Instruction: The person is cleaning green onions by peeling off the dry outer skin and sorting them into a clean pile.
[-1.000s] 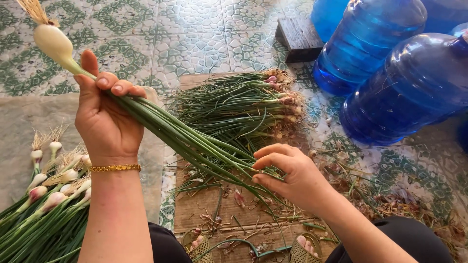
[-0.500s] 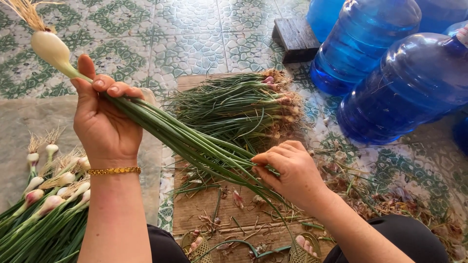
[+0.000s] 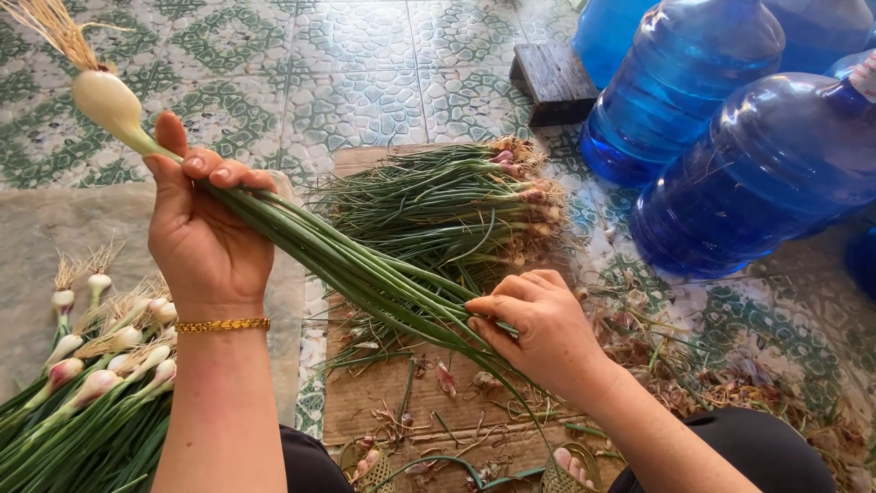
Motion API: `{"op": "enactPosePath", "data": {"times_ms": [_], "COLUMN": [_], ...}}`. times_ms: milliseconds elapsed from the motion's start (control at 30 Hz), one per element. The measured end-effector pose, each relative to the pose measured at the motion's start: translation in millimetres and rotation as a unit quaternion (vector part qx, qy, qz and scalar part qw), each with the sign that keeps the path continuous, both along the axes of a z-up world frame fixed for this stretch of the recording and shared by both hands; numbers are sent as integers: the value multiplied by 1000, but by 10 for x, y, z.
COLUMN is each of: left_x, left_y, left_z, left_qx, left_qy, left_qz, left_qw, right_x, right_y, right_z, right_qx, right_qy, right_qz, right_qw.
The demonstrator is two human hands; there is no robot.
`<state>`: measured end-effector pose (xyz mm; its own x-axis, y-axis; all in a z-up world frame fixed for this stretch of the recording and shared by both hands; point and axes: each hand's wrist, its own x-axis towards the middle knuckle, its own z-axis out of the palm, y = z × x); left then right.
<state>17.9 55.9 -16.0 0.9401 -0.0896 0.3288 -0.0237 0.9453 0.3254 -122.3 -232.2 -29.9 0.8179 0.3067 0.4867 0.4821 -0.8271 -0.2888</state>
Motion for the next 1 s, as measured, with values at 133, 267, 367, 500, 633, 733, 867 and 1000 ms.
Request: {"op": "enactPosePath", "data": {"times_ms": [133,267,367,500,633,733,867,1000], "left_x": [18,15,21,-41,-36,78,154,728], "left_y": [11,0,11,-105,-46,236,724,1968], "left_z": [-22,-6,-4,99,160,101,85,-418], "left_qx": [-2,0,14,31,39,34,63,145], "left_qy": [3,14,19,2,14,17,18,48], "left_qz": [3,12,25,24,53,86,121,213], "left_qw": [1000,1000,999,999,998,996,990,965], "right_x": [-9,-10,30,174,213,171,-39,-240], "right_y": [17,53,-2,-243,-572,-945,-1237,-1634], "right_z": [20,29,1,-27,19,55,186,-151], "right_qx": [-11,27,313,552,669,707,707,350], "right_qy": [-9,-18,179,227,199,162,88,151], "right_qz": [10,-4,-33,-50,-116,-119,-98,-296], "right_qw": [1000,999,932,801,707,678,695,876]}}
